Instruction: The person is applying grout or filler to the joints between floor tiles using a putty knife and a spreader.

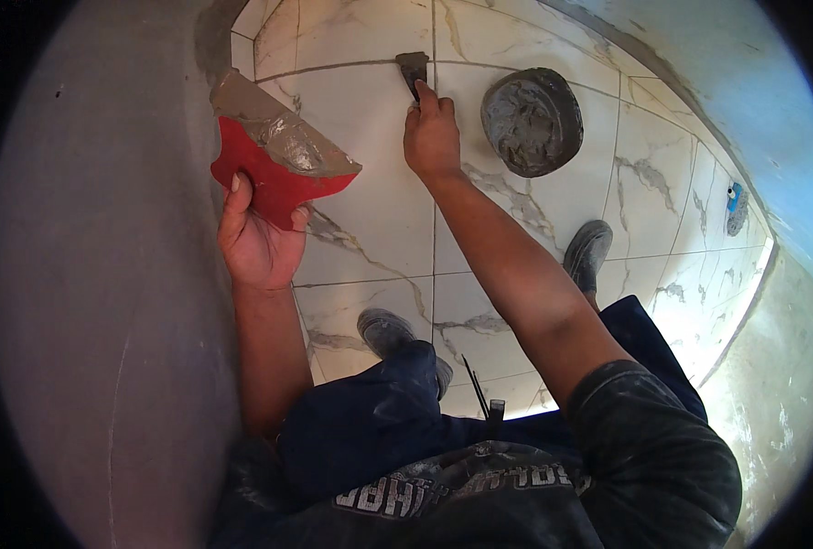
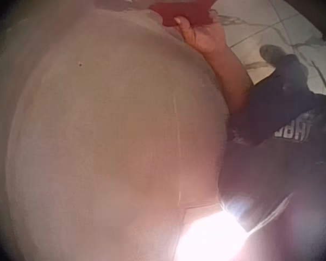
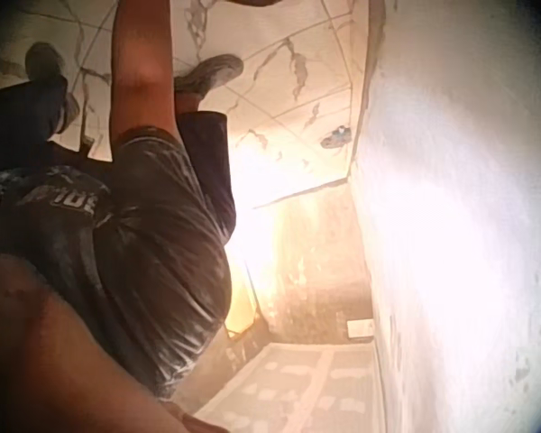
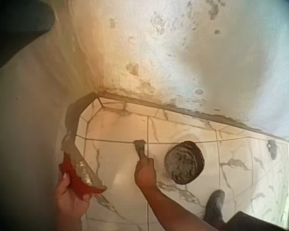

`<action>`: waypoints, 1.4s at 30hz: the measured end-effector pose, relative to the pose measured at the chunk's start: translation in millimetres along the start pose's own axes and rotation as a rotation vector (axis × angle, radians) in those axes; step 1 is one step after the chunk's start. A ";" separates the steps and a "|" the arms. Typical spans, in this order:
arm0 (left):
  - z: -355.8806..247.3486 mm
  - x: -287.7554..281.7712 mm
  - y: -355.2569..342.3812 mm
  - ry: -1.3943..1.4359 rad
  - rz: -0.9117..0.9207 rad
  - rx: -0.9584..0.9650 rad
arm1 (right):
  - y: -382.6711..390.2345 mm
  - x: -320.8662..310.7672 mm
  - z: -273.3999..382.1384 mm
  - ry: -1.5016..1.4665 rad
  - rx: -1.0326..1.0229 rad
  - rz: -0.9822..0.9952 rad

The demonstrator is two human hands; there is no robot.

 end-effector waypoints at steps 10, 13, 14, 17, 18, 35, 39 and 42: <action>-7.8 -0.6 -2.3 0.083 0.066 -0.019 | 3.4 9.3 1.7 0.065 0.119 0.047; -8.5 -0.6 -2.1 0.084 0.076 -0.012 | 13.4 6.7 1.3 0.077 0.129 0.070; -9.8 -0.8 -1.6 0.080 0.075 -0.008 | 15.2 4.4 4.1 0.083 0.114 0.065; -14.8 -1.2 -0.6 0.038 0.045 0.030 | 10.0 -10.8 10.5 0.064 0.075 0.004; -12.9 -2.6 -1.6 0.043 0.043 0.027 | 4.0 -14.6 8.1 0.070 0.078 0.006; -9.9 -2.8 -7.2 0.076 0.115 0.014 | -19.3 -0.4 25.8 0.104 0.139 0.150; -14.2 -5.9 -3.4 0.077 0.086 0.029 | 6.0 7.3 29.6 0.100 0.160 0.198; -13.6 -7.5 -4.1 0.074 0.075 0.013 | 0.8 5.7 33.0 0.100 0.128 0.182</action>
Point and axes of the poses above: each hand's wrist, its own y-axis away from the middle knuckle, its own x-axis out of the palm, z = x × y, the point moved 6 cm from there along -y, towards the middle knuckle, and after that the axes turned 10 degrees about y, right-handed, at the moved point
